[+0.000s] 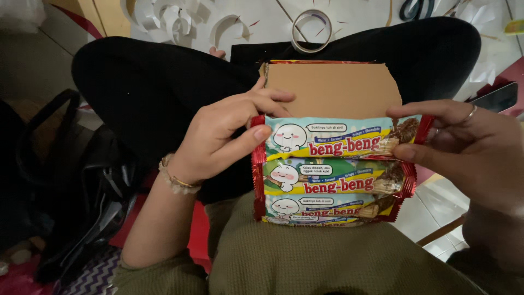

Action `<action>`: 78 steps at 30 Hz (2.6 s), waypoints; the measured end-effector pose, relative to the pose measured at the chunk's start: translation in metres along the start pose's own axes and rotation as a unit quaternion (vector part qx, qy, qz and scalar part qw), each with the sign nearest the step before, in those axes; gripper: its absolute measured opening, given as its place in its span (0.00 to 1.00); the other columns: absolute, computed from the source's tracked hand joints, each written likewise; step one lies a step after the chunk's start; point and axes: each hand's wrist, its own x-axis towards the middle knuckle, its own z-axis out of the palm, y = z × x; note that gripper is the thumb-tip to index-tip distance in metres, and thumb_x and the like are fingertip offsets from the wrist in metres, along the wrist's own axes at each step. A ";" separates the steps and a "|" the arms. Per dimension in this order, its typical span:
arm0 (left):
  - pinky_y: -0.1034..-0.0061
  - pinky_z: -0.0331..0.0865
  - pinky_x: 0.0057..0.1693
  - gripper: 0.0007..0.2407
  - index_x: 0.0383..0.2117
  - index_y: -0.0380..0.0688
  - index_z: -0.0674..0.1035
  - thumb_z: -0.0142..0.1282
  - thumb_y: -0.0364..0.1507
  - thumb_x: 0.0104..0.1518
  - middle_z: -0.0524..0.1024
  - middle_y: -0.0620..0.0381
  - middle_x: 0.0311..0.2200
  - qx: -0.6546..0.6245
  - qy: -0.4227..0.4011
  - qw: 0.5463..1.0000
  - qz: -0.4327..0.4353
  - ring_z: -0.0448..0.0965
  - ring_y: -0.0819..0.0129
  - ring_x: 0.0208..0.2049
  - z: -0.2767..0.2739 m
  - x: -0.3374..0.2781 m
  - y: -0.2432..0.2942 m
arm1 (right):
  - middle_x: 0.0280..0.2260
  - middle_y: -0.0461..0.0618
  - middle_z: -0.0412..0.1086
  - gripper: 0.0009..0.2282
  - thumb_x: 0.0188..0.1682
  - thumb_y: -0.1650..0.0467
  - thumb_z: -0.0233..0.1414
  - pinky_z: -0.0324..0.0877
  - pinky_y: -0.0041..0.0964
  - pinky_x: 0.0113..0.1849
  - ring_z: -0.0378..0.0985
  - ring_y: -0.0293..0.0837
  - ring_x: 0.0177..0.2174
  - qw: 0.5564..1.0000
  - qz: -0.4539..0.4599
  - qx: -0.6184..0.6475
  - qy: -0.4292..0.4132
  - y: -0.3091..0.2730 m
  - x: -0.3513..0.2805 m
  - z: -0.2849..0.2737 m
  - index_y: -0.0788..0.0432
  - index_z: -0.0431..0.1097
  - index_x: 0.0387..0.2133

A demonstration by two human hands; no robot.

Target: The person constructs a snack arrangement by gluing chocolate bars onto a cardboard base and assembling them into a cylindrical gift.

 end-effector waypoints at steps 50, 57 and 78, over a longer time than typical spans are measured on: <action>0.50 0.59 0.63 0.11 0.23 0.34 0.65 0.37 0.28 0.62 0.72 0.43 0.41 -0.037 0.003 0.999 0.020 0.70 0.42 0.52 -0.003 -0.004 -0.012 | 0.28 0.55 0.68 0.15 0.36 0.82 0.53 0.77 0.32 0.35 0.75 0.41 0.30 0.992 -0.075 0.101 0.029 0.039 0.004 0.000 0.60 0.58 0.36; 0.52 0.57 0.65 0.09 0.23 0.36 0.66 0.40 0.27 0.61 0.73 0.45 0.40 -0.028 0.001 1.000 0.014 0.71 0.46 0.53 -0.002 -0.004 -0.013 | 0.29 0.54 0.68 0.15 0.39 0.81 0.51 0.81 0.35 0.35 0.78 0.44 0.34 0.988 -0.120 0.102 -0.009 0.058 0.008 -0.017 0.59 0.58 0.39; 0.52 0.64 0.60 0.11 0.20 0.35 0.64 0.39 0.26 0.60 0.73 0.39 0.38 -0.022 -0.017 0.999 0.021 0.71 0.40 0.51 -0.003 0.003 -0.010 | 0.30 0.66 0.71 0.16 0.36 0.84 0.48 0.79 0.43 0.37 0.76 0.50 0.35 0.991 -0.032 0.127 -0.042 0.025 0.000 -0.008 0.68 0.63 0.40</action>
